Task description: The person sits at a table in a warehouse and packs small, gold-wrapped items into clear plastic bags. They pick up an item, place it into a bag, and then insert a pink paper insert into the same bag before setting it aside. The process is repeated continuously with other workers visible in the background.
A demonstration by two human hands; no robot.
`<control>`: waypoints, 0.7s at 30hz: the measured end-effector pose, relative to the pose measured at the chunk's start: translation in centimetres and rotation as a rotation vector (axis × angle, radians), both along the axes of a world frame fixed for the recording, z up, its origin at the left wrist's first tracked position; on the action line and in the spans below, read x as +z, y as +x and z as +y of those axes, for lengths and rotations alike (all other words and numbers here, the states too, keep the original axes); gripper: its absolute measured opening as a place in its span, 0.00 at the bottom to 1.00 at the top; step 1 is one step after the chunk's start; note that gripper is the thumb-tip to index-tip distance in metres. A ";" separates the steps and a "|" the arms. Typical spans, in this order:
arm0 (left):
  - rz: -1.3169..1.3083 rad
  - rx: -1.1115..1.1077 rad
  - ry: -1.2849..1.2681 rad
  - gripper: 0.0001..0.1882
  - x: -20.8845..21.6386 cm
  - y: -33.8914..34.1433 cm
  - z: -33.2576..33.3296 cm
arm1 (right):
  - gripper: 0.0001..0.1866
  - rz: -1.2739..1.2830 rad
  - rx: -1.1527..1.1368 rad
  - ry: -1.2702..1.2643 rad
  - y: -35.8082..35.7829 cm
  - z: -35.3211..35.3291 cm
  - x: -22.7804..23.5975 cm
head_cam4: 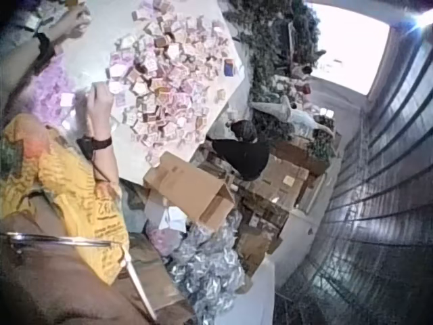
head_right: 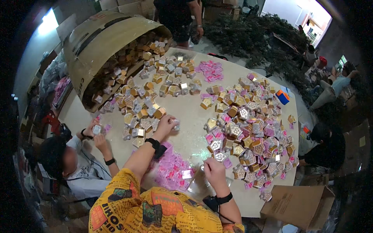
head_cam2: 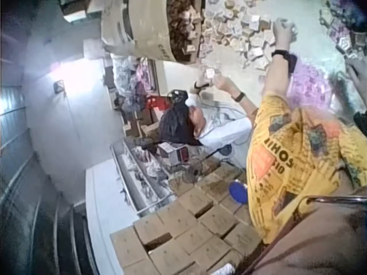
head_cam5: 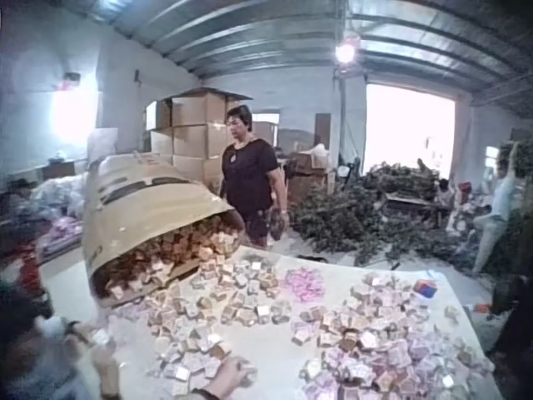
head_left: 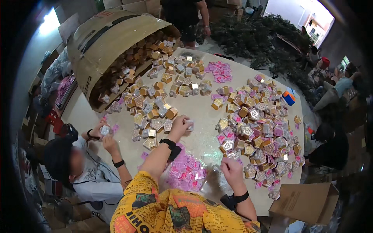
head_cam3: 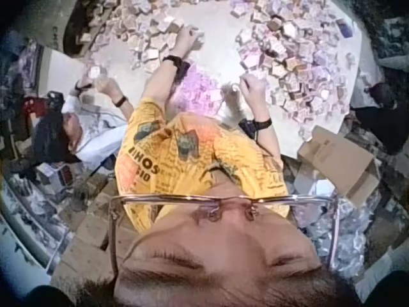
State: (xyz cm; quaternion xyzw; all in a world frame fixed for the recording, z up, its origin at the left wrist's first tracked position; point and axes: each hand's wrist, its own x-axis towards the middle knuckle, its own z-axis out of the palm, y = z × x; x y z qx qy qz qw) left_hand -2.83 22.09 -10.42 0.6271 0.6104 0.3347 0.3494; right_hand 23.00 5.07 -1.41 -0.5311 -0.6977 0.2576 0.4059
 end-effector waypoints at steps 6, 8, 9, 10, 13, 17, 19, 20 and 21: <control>-1.474 -0.008 -0.406 0.18 2.3 1.5 -6.0 | 0.03 -0.004 -0.033 0.031 -0.9 0.2 2.1; -1.571 -0.028 -0.534 0.20 4.4 1.9 -7.9 | 0.03 0.029 -0.023 0.076 -1.6 0.6 2.4; -1.606 -0.055 -0.559 0.20 5.9 2.6 -8.7 | 0.03 0.015 -0.016 0.081 -1.9 0.6 3.1; -1.617 -0.028 -0.591 0.20 6.0 2.8 -9.1 | 0.03 0.007 -0.002 0.102 -2.2 0.6 3.3; -1.451 0.005 -0.537 0.20 6.0 3.7 -10.0 | 0.03 -0.012 0.045 0.168 -3.0 0.6 3.8; -1.467 -0.086 -0.547 0.19 6.8 3.6 -10.8 | 0.03 -0.065 0.054 0.209 -3.4 0.1 5.2; -1.540 -0.140 -0.576 0.18 6.8 3.6 -11.1 | 0.03 -0.075 0.048 0.237 -3.6 -0.2 5.2; -1.543 -0.068 -0.636 0.18 6.5 3.6 -11.1 | 0.03 -0.080 0.047 0.251 -3.7 -0.3 5.1; -1.545 0.003 -0.695 0.18 6.1 3.5 -11.0 | 0.03 -0.076 0.063 0.233 -3.9 -0.4 4.8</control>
